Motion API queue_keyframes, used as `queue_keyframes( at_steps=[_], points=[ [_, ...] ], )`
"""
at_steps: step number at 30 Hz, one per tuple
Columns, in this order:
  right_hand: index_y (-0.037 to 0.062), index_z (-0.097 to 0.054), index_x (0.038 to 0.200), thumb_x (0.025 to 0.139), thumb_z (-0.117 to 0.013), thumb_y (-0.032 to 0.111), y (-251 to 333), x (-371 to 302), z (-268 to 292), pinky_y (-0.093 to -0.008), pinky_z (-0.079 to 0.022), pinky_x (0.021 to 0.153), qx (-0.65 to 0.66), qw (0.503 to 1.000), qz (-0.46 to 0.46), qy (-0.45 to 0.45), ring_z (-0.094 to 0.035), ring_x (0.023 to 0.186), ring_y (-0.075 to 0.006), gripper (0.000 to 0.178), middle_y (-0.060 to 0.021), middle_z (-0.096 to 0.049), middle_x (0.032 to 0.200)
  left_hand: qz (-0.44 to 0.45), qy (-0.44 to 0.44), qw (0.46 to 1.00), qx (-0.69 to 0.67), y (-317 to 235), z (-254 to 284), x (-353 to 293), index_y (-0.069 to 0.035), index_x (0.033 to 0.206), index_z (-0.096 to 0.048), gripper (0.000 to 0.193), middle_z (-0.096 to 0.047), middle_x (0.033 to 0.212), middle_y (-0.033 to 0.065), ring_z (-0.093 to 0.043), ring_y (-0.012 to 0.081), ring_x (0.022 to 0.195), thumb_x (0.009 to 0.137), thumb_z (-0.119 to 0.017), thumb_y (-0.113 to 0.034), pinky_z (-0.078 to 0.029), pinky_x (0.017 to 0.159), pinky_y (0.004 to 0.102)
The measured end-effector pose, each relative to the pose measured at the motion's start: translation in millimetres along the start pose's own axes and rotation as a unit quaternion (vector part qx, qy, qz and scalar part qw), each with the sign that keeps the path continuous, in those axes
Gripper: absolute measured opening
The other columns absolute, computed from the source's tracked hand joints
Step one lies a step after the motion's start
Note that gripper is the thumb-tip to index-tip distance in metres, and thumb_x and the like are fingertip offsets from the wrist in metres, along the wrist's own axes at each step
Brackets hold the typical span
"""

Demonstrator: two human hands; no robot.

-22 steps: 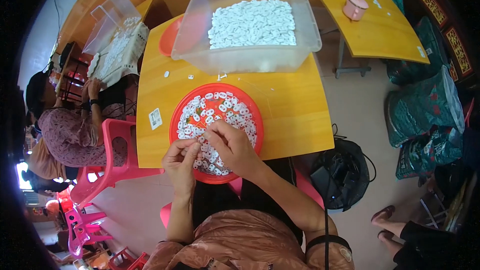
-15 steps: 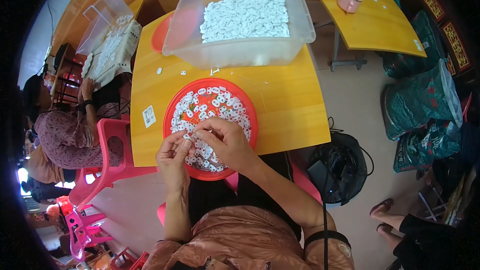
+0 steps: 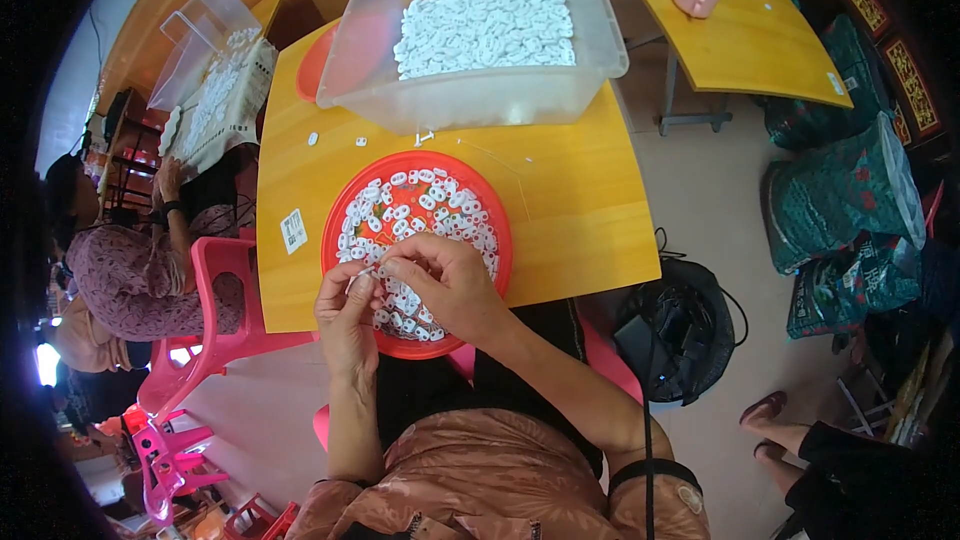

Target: Manually assembling or sorting small white and red plastic components on a red tray.

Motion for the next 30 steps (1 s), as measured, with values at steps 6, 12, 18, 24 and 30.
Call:
queue_keyframes(
  at_steps=[6, 12, 18, 24, 30],
  points=[
    [-0.0029, -0.073, 0.108, 0.102, -0.068, 0.011, -4, -1, -2, -0.0230, -0.053, 0.070, 0.009, 0.999, 0.030, -0.028, -0.065, 0.079, -0.0050, 0.016, -0.0031, -0.074, 0.091, 0.030, -0.033, 0.999, 0.000, -2, -2, 0, -0.002, 0.112, -0.070, 0.015, -0.074, 0.096, 0.0044, -0.068, 0.0095, 0.082, 0.097, -0.073, -0.002, -0.054, 0.071, 0.0204],
    [-0.0031, -0.073, 0.107, 0.102, -0.068, 0.011, -7, -2, -3, -0.0231, -0.052, 0.069, 0.011, 0.999, 0.025, -0.023, -0.065, 0.078, -0.0051, 0.016, -0.0034, -0.074, 0.090, 0.064, -0.021, 0.998, -0.002, 0, -5, -1, 0.001, 0.123, -0.071, 0.027, -0.073, 0.096, 0.0041, -0.068, 0.0091, 0.082, 0.097, -0.074, -0.005, -0.055, 0.073, 0.0212],
    [-0.0048, -0.071, 0.113, 0.103, -0.066, 0.006, -8, -2, 0, -0.0236, -0.054, 0.081, -0.002, 1.000, -0.021, 0.010, -0.067, 0.092, -0.0067, 0.016, -0.0039, -0.073, 0.102, 0.069, -0.007, 0.998, 0.005, -2, -11, -2, 0.002, 0.124, -0.071, 0.028, -0.074, 0.097, 0.0054, -0.069, 0.0100, 0.084, 0.097, -0.074, -0.005, -0.056, 0.078, 0.0223],
    [-0.0045, -0.072, 0.113, 0.103, -0.067, 0.007, -5, -2, 0, -0.0235, -0.054, 0.080, -0.029, 0.999, -0.023, 0.017, -0.067, 0.091, -0.0065, 0.016, -0.0037, -0.074, 0.100, -0.001, 0.003, 0.998, 0.059, -3, -14, -3, 0.001, 0.116, -0.071, 0.019, -0.074, 0.097, 0.0061, -0.070, 0.0109, 0.084, 0.099, -0.073, -0.005, -0.056, 0.078, 0.0235],
    [-0.0026, -0.074, 0.105, 0.100, -0.069, 0.014, -9, 0, 0, -0.0253, -0.052, 0.067, -0.022, 0.999, 0.022, -0.038, -0.066, 0.076, -0.0069, 0.018, -0.0050, -0.075, 0.087, 0.010, 0.002, 0.999, 0.047, -4, -10, -1, -0.001, 0.112, -0.067, 0.013, -0.073, 0.094, 0.0065, -0.069, 0.0124, 0.082, 0.102, -0.069, -0.010, -0.055, 0.076, 0.0245]
  ],
)
Point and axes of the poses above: each hand's wrist, its own x-axis towards the middle knuckle, its own z-axis out of the back of the hand, y = z × x, the point moved 3 cm from there along x, towards the middle knuckle
